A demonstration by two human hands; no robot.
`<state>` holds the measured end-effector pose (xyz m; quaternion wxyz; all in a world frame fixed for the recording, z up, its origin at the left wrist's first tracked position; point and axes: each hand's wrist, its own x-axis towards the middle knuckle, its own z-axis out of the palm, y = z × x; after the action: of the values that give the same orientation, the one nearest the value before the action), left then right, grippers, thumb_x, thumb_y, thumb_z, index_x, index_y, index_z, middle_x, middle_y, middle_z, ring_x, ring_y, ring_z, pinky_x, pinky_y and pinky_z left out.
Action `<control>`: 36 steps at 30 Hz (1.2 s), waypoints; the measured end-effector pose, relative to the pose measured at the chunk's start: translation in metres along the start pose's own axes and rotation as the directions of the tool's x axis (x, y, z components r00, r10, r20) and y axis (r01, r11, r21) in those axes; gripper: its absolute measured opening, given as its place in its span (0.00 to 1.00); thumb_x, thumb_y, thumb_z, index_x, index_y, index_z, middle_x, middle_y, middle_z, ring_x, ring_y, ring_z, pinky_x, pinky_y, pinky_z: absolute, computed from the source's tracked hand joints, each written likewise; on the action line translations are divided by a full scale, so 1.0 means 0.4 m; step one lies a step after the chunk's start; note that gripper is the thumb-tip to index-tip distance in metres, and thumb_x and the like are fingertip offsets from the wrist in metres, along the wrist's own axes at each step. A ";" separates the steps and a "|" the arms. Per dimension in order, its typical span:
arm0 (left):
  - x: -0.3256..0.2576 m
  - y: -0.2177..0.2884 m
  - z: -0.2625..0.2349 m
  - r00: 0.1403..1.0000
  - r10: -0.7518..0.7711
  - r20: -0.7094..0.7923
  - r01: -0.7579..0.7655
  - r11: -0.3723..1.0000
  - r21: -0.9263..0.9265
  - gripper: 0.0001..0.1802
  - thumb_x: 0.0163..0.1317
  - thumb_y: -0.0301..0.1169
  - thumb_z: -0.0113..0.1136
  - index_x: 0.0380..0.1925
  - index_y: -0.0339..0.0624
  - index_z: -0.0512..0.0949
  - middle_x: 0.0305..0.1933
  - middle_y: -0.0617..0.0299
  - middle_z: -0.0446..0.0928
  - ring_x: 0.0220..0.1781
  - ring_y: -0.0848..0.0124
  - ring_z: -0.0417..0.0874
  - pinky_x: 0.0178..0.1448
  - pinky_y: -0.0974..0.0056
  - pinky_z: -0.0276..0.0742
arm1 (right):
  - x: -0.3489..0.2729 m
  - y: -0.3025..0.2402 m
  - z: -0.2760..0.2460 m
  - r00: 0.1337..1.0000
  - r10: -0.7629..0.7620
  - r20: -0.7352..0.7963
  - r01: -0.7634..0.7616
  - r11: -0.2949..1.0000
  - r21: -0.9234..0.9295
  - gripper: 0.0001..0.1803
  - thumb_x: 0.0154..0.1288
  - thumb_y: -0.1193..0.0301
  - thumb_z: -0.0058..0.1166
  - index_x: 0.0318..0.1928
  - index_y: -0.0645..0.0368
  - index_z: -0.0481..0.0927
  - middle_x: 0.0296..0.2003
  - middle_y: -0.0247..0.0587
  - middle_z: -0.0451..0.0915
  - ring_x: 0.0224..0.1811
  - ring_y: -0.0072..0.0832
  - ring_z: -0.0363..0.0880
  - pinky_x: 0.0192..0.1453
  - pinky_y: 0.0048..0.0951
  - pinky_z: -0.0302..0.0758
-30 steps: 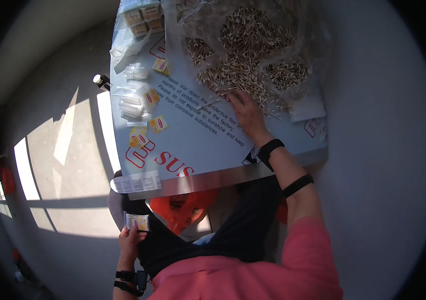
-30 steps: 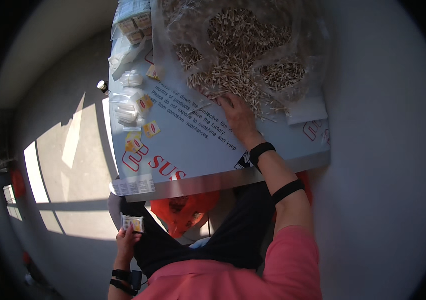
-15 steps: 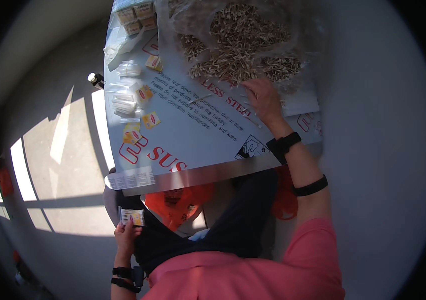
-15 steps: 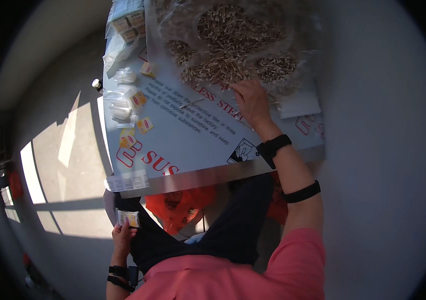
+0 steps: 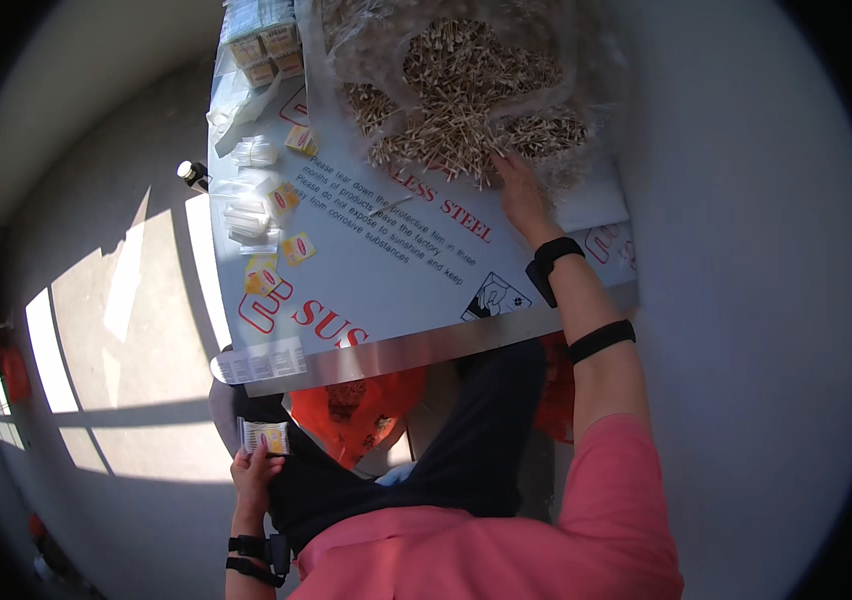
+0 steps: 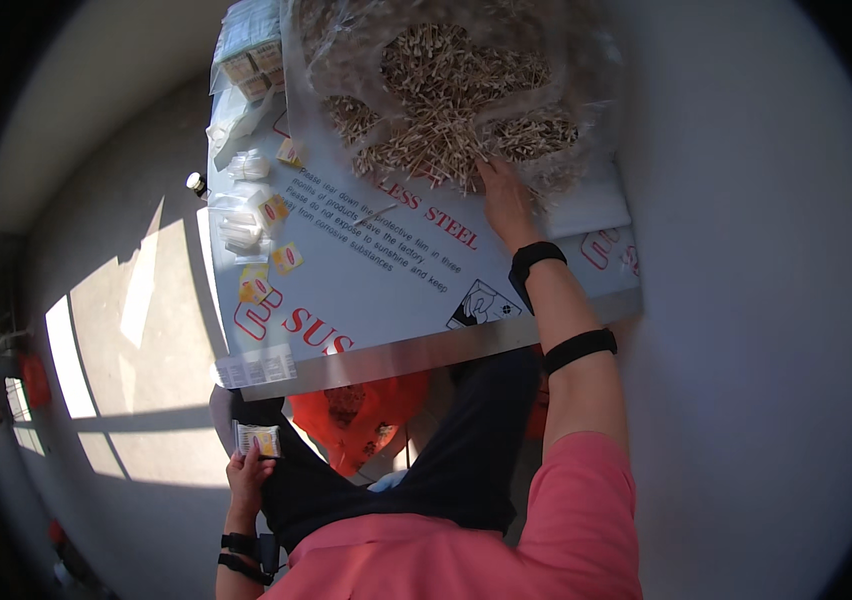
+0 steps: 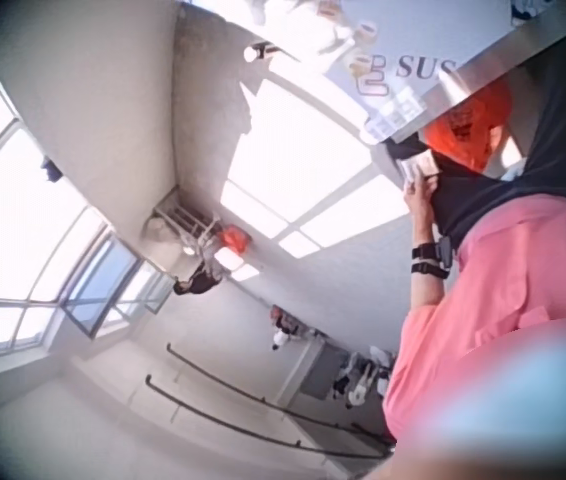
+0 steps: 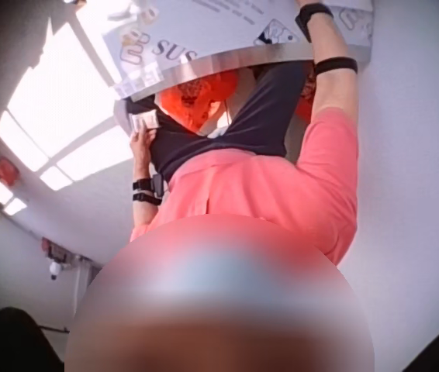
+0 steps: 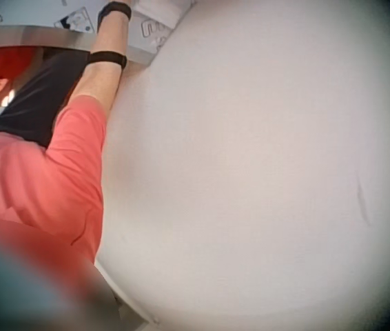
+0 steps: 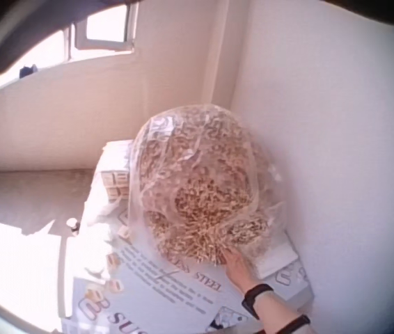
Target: The person is packaging cotton swabs into small plastic boxes and applying labels.
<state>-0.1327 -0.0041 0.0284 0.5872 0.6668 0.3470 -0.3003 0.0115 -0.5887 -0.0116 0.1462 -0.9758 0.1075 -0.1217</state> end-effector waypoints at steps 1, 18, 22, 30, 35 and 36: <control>0.002 0.000 0.004 1.000 -0.003 0.023 0.003 1.000 -0.009 0.16 0.63 0.38 0.59 0.43 0.37 0.74 0.33 0.59 0.81 0.27 0.75 0.83 0.28 0.77 0.78 | 0.043 0.019 -0.002 1.000 -0.014 -0.010 0.014 1.000 0.004 0.25 0.54 0.87 0.45 0.55 0.62 0.73 0.54 0.50 0.72 0.56 0.46 0.70 0.59 0.39 0.70; 0.002 0.017 -0.018 0.998 -0.041 0.037 0.042 0.999 -0.029 0.15 0.64 0.37 0.58 0.44 0.37 0.73 0.34 0.58 0.81 0.27 0.74 0.83 0.29 0.77 0.78 | -0.213 -0.298 0.045 0.940 -0.338 0.046 0.316 0.913 0.260 0.15 0.55 0.79 0.53 0.45 0.61 0.76 0.41 0.42 0.75 0.46 0.36 0.76 0.48 0.35 0.77; 0.008 0.004 -0.010 0.998 -0.028 0.059 0.030 0.999 -0.041 0.15 0.64 0.36 0.58 0.44 0.37 0.73 0.34 0.57 0.81 0.27 0.74 0.83 0.29 0.76 0.79 | -0.033 -0.308 0.110 0.963 -0.264 -0.055 0.269 0.956 0.119 0.13 0.54 0.78 0.54 0.42 0.60 0.75 0.37 0.41 0.72 0.43 0.36 0.76 0.43 0.36 0.77; 0.007 -0.004 -0.034 0.999 -0.014 0.051 0.016 0.999 -0.045 0.16 0.64 0.37 0.58 0.44 0.37 0.72 0.34 0.58 0.80 0.27 0.74 0.83 0.29 0.75 0.79 | 0.061 -0.239 -0.022 0.978 0.041 -0.204 -0.012 0.990 0.139 0.11 0.57 0.70 0.59 0.38 0.61 0.73 0.39 0.43 0.72 0.44 0.40 0.75 0.45 0.37 0.76; 0.009 0.002 -0.022 0.999 0.000 0.044 0.003 0.997 -0.075 0.15 0.64 0.35 0.58 0.44 0.37 0.72 0.34 0.58 0.80 0.28 0.73 0.84 0.29 0.76 0.79 | -0.104 -0.107 -0.074 0.950 0.188 0.249 -0.153 0.977 -0.151 0.15 0.53 0.68 0.63 0.39 0.57 0.75 0.42 0.43 0.73 0.46 0.39 0.76 0.44 0.38 0.75; 0.012 0.003 -0.021 0.999 -0.008 0.054 0.012 0.997 -0.070 0.14 0.64 0.35 0.58 0.44 0.37 0.72 0.34 0.57 0.80 0.28 0.73 0.84 0.29 0.75 0.79 | -0.147 -0.101 -0.069 0.921 0.245 0.303 -0.213 0.968 -0.135 0.14 0.53 0.69 0.63 0.38 0.58 0.75 0.42 0.43 0.73 0.46 0.40 0.75 0.45 0.38 0.74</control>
<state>-0.1291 0.0046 0.0264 0.6179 0.6357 0.3449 -0.3085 -0.0446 -0.5438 0.0144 0.1258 -0.9694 0.2018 0.0602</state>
